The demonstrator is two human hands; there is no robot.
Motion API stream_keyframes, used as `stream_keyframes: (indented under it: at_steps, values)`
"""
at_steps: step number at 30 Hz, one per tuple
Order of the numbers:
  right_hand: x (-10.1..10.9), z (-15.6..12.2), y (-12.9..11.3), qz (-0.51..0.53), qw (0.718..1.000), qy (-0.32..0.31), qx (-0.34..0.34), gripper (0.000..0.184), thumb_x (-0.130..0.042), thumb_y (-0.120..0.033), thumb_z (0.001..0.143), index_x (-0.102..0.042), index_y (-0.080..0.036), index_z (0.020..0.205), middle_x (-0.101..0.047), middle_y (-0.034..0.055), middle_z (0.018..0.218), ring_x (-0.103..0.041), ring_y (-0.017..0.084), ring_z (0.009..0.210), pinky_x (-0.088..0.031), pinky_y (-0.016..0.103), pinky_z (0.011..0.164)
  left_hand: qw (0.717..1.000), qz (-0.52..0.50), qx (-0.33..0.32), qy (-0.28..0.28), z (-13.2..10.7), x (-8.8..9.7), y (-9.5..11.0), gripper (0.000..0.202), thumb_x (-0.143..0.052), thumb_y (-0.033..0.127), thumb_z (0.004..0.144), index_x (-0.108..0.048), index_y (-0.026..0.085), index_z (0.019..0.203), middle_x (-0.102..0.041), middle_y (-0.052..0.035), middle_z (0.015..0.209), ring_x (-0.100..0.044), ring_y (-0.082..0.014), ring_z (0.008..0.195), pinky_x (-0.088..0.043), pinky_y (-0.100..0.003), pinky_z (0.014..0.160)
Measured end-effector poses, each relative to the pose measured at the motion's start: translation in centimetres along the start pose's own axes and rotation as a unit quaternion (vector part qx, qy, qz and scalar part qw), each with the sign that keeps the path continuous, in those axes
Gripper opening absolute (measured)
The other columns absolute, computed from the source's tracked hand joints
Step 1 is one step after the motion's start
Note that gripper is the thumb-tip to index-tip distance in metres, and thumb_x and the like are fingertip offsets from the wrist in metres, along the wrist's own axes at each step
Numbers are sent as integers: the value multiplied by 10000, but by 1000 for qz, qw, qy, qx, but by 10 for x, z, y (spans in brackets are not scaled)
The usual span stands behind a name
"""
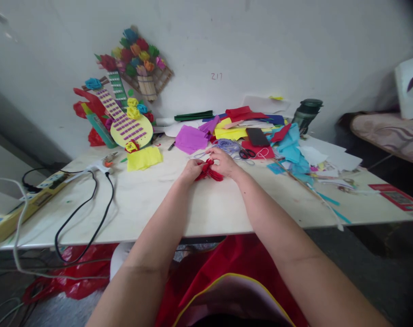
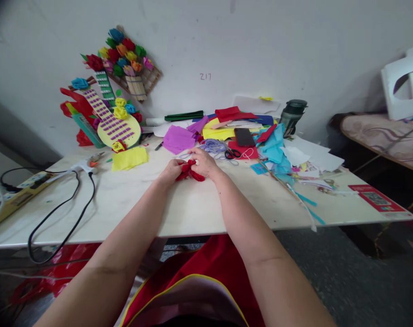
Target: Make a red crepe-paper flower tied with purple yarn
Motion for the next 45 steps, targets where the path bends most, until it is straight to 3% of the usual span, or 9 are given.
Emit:
stream_keyframes:
  at_steps: [10, 21, 31, 41, 45]
  values:
    - [0, -1, -3, -42, 998, -14, 36, 174, -516, -98, 609, -639, -202, 672, -626, 38, 1134, -562, 210, 1043, -410, 388, 966, 1000, -3, 1, -2, -6, -2, 7, 151, -624, 234, 711, -569, 125, 623, -576, -24, 437, -519, -108, 387, -367, -201, 420]
    - [3, -3, -8, -9, 1000, -17, 22, 111, -524, -96, 590, -568, -188, 548, -609, 62, 1074, -572, 198, 1005, -440, 356, 925, 1000, -11, 2, 12, 2, 0, -1, 70, -553, 164, 674, -584, 120, 629, -589, -34, 446, -538, -123, 385, -387, -207, 426]
    - [-4, 0, -1, -37, 998, -44, 26, 136, -553, -74, 597, -630, -181, 631, -616, 70, 1176, -558, 224, 1092, -396, 395, 990, 1000, -4, 2, 23, 1, 3, 1, 69, -566, 182, 655, -595, 120, 655, -576, -31, 425, -519, -122, 362, -368, -204, 404]
    - [-3, 1, -3, -48, 995, -85, 23, 40, -640, -162, 645, -669, -184, 628, -641, 54, 1149, -580, 224, 1054, -409, 409, 967, 1000, 15, -1, 20, 2, 3, 0, 64, -569, 173, 672, -600, 121, 650, -575, -25, 428, -528, -123, 378, -377, -202, 419]
    - [-8, 0, -2, -75, 994, -84, 6, 94, -610, -139, 668, -673, -196, 628, -647, 27, 1140, -570, 209, 1047, -422, 371, 939, 1000, 16, 5, 20, 3, 2, -2, 74, -580, 164, 682, -575, 128, 617, -565, -21, 416, -526, -124, 372, -378, -205, 419]
Point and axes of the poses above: each hand's wrist, its own z-axis towards the middle knuckle, its own x-axis out of the back of the hand, y = z × x, the point moved 8 cm from there along z, towards the middle knuckle
